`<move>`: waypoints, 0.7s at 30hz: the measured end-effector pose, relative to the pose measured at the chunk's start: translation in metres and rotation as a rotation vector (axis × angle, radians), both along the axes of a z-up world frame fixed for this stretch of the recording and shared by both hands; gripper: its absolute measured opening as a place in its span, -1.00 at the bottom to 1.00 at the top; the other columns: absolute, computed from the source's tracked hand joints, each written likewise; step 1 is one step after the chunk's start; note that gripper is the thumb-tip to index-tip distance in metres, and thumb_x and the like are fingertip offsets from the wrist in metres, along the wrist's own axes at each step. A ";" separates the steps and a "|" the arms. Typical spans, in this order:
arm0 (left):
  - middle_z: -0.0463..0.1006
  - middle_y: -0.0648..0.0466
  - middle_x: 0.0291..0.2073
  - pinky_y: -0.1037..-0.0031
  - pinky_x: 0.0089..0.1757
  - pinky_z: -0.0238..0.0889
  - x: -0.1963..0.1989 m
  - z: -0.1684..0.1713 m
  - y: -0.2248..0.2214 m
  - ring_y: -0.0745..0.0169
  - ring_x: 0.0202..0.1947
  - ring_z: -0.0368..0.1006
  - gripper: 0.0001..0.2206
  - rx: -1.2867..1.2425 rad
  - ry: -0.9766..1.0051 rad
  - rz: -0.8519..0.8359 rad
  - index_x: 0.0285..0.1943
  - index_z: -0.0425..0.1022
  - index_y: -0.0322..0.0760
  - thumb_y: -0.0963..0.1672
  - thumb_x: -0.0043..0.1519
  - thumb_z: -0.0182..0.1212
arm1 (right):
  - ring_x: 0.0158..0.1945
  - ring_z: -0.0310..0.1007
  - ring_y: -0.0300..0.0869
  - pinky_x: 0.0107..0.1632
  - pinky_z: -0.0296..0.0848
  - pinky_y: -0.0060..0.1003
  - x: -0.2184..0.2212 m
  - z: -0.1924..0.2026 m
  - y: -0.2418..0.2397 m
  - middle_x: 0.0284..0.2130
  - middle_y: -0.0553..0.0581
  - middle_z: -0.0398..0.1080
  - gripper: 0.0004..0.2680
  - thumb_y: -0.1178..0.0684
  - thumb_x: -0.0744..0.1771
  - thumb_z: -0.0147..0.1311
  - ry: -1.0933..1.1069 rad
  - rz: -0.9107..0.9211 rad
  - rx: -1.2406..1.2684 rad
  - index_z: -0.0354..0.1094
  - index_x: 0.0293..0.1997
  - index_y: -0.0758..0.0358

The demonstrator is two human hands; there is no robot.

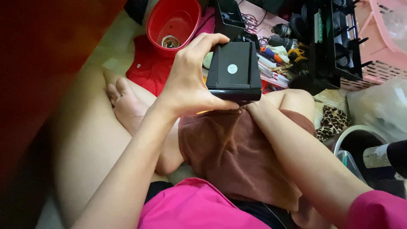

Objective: Wiping the outer housing of a speaker and then cleaning the internal speaker driver.

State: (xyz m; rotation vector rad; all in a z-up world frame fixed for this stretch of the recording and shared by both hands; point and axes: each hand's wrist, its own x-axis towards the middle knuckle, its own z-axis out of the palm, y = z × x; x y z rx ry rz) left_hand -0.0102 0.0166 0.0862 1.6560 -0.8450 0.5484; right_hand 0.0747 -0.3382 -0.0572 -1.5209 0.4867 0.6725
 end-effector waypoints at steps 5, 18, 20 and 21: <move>0.41 -0.04 -0.23 0.45 -0.14 0.28 -0.001 0.003 -0.001 0.12 -0.27 0.38 -0.29 0.009 -0.022 0.005 -0.10 0.26 -0.41 -0.15 -0.45 0.53 | -0.69 0.04 -0.29 -0.66 -0.04 -0.41 0.038 0.007 0.009 -0.75 -0.01 0.13 -0.85 -0.02 0.19 -0.03 -0.015 0.019 -0.030 0.15 -0.63 0.10; 0.11 0.01 0.25 0.59 -0.09 0.08 0.046 -0.120 0.028 0.21 -0.01 0.30 -0.54 -0.387 1.005 -0.468 0.28 -0.01 -0.09 -0.12 0.15 -0.14 | -0.72 -0.03 -0.35 -0.65 -0.09 -0.42 0.018 0.003 0.038 -0.78 -0.07 0.10 -0.85 0.00 0.20 -0.04 -0.019 0.075 -0.084 0.15 -0.66 0.06; 0.24 -0.02 0.04 0.54 -0.15 0.13 0.011 -0.047 0.038 0.17 -0.13 0.34 -0.37 -0.374 1.197 -0.316 0.15 0.16 -0.25 0.05 -0.14 -0.17 | -0.72 -0.04 -0.36 -0.65 -0.10 -0.42 0.017 -0.007 0.015 -0.78 -0.08 0.09 -0.85 0.01 0.20 -0.05 -0.017 0.081 -0.099 0.15 -0.67 0.05; 0.38 -0.05 -0.17 0.49 -0.22 0.18 -0.007 -0.010 0.043 0.13 -0.25 0.38 -0.10 -0.354 1.378 -0.157 0.03 0.33 -0.40 0.23 -0.43 -0.19 | -0.73 -0.04 -0.36 -0.65 -0.11 -0.43 0.029 -0.011 0.025 -0.78 -0.09 0.09 -0.85 0.01 0.20 -0.05 -0.018 0.084 -0.108 0.15 -0.67 0.05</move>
